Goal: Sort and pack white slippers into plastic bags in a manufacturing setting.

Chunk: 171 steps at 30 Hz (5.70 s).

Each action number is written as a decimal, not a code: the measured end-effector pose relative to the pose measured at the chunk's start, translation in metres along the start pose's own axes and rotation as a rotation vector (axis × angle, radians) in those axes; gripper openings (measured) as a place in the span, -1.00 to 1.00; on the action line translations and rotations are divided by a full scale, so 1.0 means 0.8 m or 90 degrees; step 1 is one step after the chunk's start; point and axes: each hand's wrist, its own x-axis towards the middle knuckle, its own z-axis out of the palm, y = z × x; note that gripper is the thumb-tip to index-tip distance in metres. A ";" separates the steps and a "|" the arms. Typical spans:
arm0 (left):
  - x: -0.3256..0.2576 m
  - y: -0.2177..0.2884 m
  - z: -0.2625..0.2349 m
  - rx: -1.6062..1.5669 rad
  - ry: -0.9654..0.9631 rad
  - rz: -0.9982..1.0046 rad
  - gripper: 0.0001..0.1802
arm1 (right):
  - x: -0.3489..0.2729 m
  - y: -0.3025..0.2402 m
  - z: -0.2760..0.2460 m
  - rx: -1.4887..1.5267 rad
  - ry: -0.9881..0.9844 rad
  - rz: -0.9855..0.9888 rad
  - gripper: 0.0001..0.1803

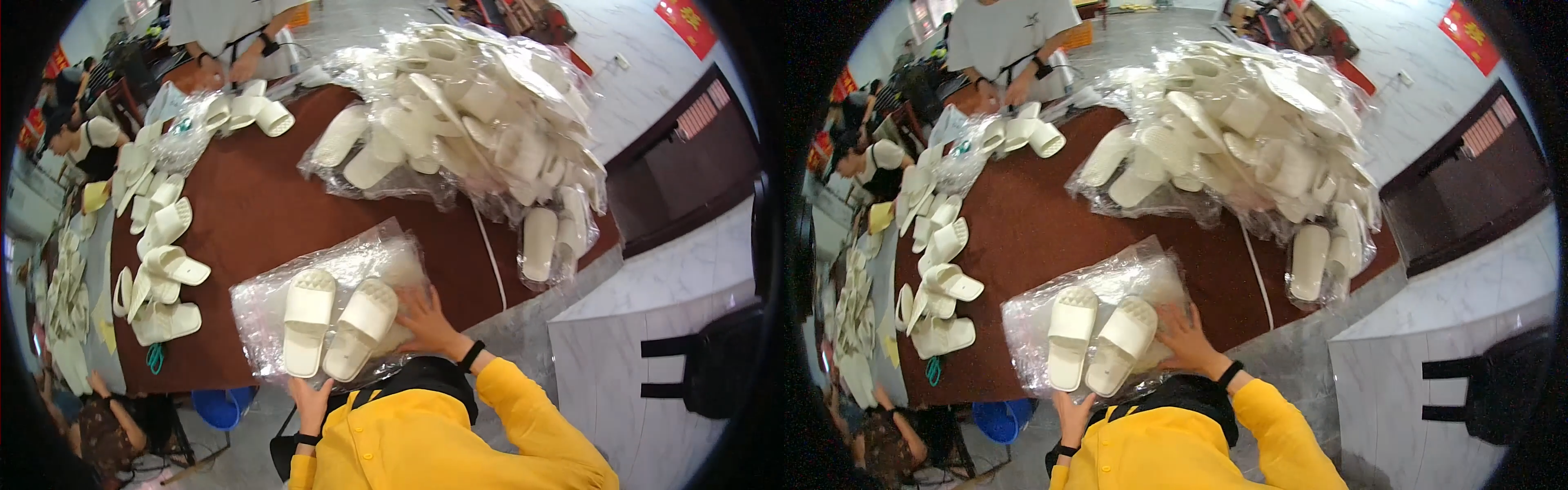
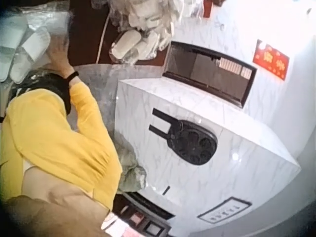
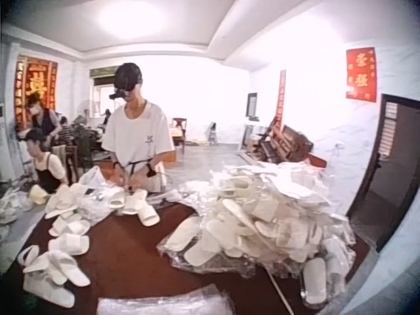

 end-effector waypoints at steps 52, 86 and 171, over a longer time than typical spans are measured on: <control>0.174 0.125 -0.007 0.342 -0.078 0.480 -0.02 | -0.041 0.165 -0.288 0.738 1.005 0.174 -0.86; 0.070 0.217 -0.110 -0.371 -0.263 0.373 -0.86 | 0.088 -0.192 -0.277 0.856 0.221 -0.158 -0.94; 0.128 0.037 -0.026 -0.030 0.114 0.243 -0.78 | 0.241 -0.004 -0.035 0.266 0.103 0.153 -0.87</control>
